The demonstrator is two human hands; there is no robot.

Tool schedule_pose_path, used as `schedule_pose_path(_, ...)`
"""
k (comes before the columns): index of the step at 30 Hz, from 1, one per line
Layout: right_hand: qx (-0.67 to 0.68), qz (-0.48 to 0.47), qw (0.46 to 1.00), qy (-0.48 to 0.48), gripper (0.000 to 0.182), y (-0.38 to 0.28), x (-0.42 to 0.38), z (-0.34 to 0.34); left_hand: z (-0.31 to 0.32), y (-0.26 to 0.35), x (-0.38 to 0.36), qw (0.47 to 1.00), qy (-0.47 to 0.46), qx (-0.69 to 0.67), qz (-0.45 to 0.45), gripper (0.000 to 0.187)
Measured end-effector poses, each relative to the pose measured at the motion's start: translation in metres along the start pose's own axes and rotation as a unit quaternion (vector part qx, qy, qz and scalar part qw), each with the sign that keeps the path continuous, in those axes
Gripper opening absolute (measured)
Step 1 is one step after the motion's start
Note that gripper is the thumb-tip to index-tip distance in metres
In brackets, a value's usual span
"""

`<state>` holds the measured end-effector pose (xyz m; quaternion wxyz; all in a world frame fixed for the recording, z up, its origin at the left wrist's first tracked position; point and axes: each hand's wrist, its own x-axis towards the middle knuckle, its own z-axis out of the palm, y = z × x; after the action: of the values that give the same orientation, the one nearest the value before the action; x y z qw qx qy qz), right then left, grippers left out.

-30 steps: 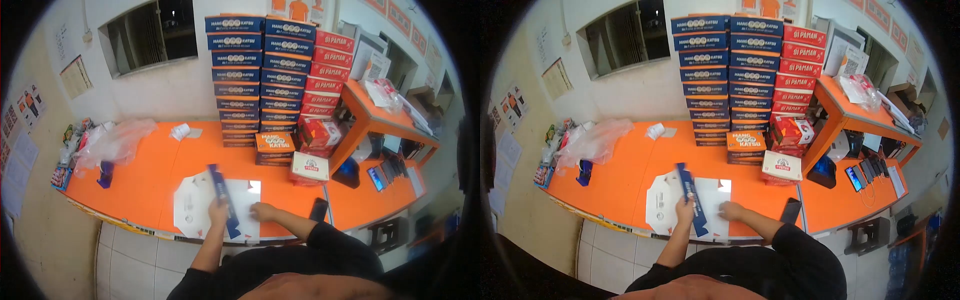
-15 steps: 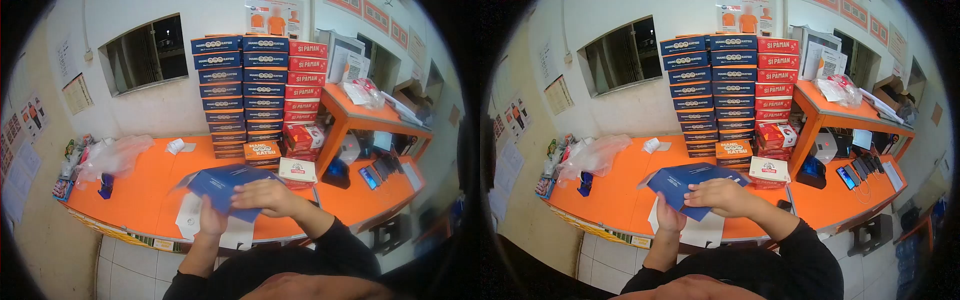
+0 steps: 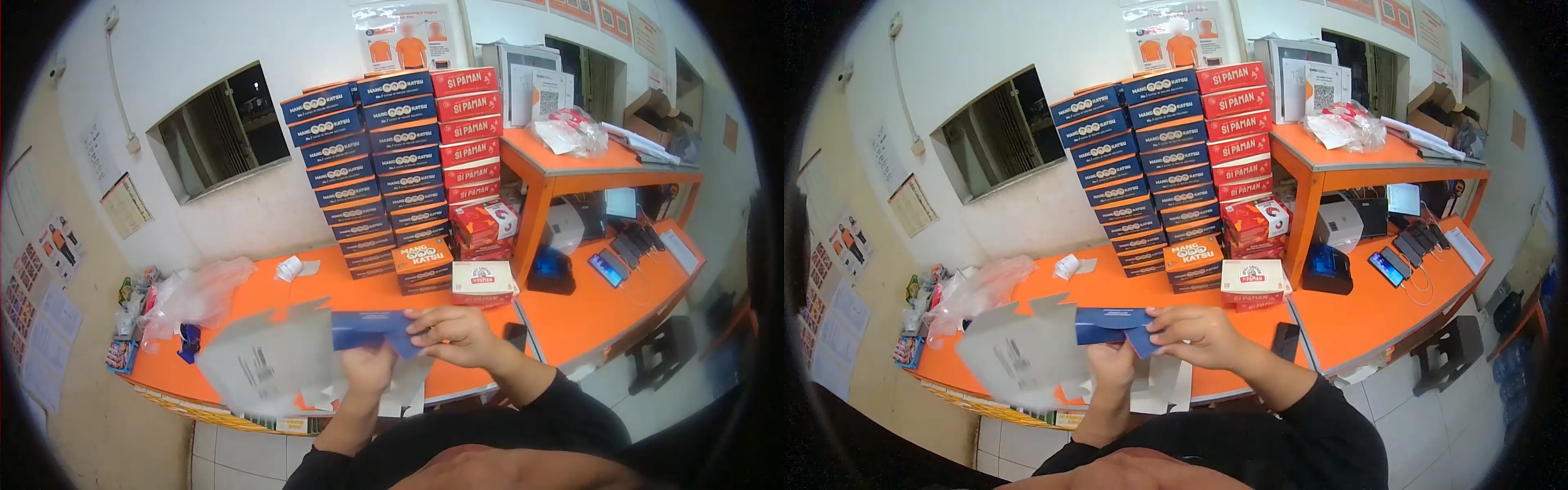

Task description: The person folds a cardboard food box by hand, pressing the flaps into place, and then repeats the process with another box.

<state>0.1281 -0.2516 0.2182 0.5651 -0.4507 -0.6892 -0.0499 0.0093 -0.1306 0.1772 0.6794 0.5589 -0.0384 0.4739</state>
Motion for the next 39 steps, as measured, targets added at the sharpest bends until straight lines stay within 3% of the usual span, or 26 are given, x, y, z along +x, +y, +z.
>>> schedule_pose_path(1, -0.022, 0.061, 0.997, 0.034, 0.019, -0.001, -0.003, 0.009, 0.002, -0.014, -0.003, 0.999, 0.004, 0.031, 0.022, 0.036)
schedule_pose_path(4, -0.062, 0.067, 0.99, 0.11, 0.019, 0.017, -0.006, 0.026, 0.003, -0.019, -0.006, 0.996, 0.01, 0.088, 0.009, 0.04)
schedule_pose_path(6, -0.072, 0.039, 0.993, 0.088, 0.02, 0.022, -0.004, 0.02, -0.004, -0.019, -0.004, 0.999, -0.004, 0.049, -0.02, 0.04)
schedule_pose_path(8, -0.075, 0.021, 0.996, -0.036, 0.02, 0.025, 0.001, 0.011, -0.012, -0.01, -0.003, 0.998, -0.033, 0.048, -0.012, 0.037)
schedule_pose_path(9, -0.094, 0.025, 0.992, -0.084, 0.025, 0.03, 0.0, 0.008, -0.018, -0.013, -0.004, 0.997, -0.018, 0.036, -0.07, 0.035)
schedule_pose_path(10, -0.092, 0.026, 0.992, -0.087, 0.025, 0.024, 0.004, 0.012, -0.025, -0.02, -0.005, 0.992, -0.001, 0.022, -0.126, 0.034)
schedule_pose_path(11, -0.152, 0.045, 0.986, -0.057, 0.025, 0.012, 0.011, 0.019, -0.033, -0.045, -0.008, 0.989, -0.013, 0.123, -0.078, 0.031)
schedule_pose_path(13, -0.23, 0.048, 0.971, 0.042, 0.027, 0.009, 0.018, 0.045, -0.03, -0.067, -0.015, 0.984, -0.029, 0.173, -0.044, 0.03)
schedule_pose_path(17, -0.224, -0.022, 0.974, -0.015, 0.036, 0.025, 0.01, 0.054, -0.035, -0.055, -0.021, 0.99, -0.067, 0.092, -0.089, 0.03)
schedule_pose_path(22, -0.21, -0.052, 0.975, -0.061, 0.033, 0.039, 0.015, 0.076, -0.082, -0.026, -0.009, 0.988, -0.059, 0.016, -0.144, 0.03)
schedule_pose_path(24, -0.231, 0.078, 0.961, -0.128, 0.03, 0.035, 0.015, 0.091, -0.098, -0.031, -0.02, 0.989, -0.053, 0.019, -0.137, 0.03)
schedule_pose_path(25, -0.229, 0.08, 0.961, -0.135, 0.03, 0.032, 0.018, 0.098, -0.104, -0.036, -0.025, 0.99, -0.049, 0.02, -0.132, 0.03)
schedule_pose_path(27, -0.109, 0.237, 0.959, -0.111, 0.023, 0.023, 0.028, 0.108, -0.115, -0.04, -0.033, 0.991, -0.041, 0.02, -0.123, 0.03)
schedule_pose_path(30, -0.08, 0.219, 0.966, -0.114, 0.018, 0.029, 0.03, 0.122, -0.136, -0.033, -0.029, 0.993, -0.031, 0.022, -0.112, 0.03)
schedule_pose_path(31, -0.079, 0.216, 0.966, -0.116, 0.018, 0.033, 0.033, 0.127, -0.14, -0.019, -0.021, 0.99, -0.074, 0.044, -0.114, 0.031)
schedule_pose_path(33, -0.178, 0.102, 0.973, -0.101, 0.024, 0.038, 0.04, 0.132, -0.146, 0.014, -0.005, 0.976, -0.159, 0.085, -0.119, 0.034)
schedule_pose_path(35, -0.141, 0.087, 0.977, -0.135, 0.03, 0.043, 0.048, 0.136, -0.153, 0.035, 0.007, 0.954, -0.243, 0.128, -0.118, 0.037)
schedule_pose_path(36, -0.102, 0.075, 0.978, -0.163, 0.037, 0.046, 0.052, 0.137, -0.157, 0.038, 0.005, 0.954, -0.243, 0.131, -0.115, 0.037)
schedule_pose_path(37, -0.123, 0.061, 0.973, -0.185, 0.046, 0.049, 0.052, 0.134, -0.159, 0.038, -0.001, 0.939, -0.264, 0.092, -0.203, 0.052)
schedule_pose_path(38, -0.12, 0.106, 0.973, -0.168, 0.042, 0.054, 0.051, 0.13, -0.161, 0.04, -0.004, 0.914, -0.282, 0.051, -0.288, 0.067)
schedule_pose_path(39, -0.117, 0.151, 0.97, -0.151, 0.039, 0.063, 0.048, 0.123, -0.158, 0.066, 0.001, 0.874, -0.356, 0.318, -0.086, 0.084)
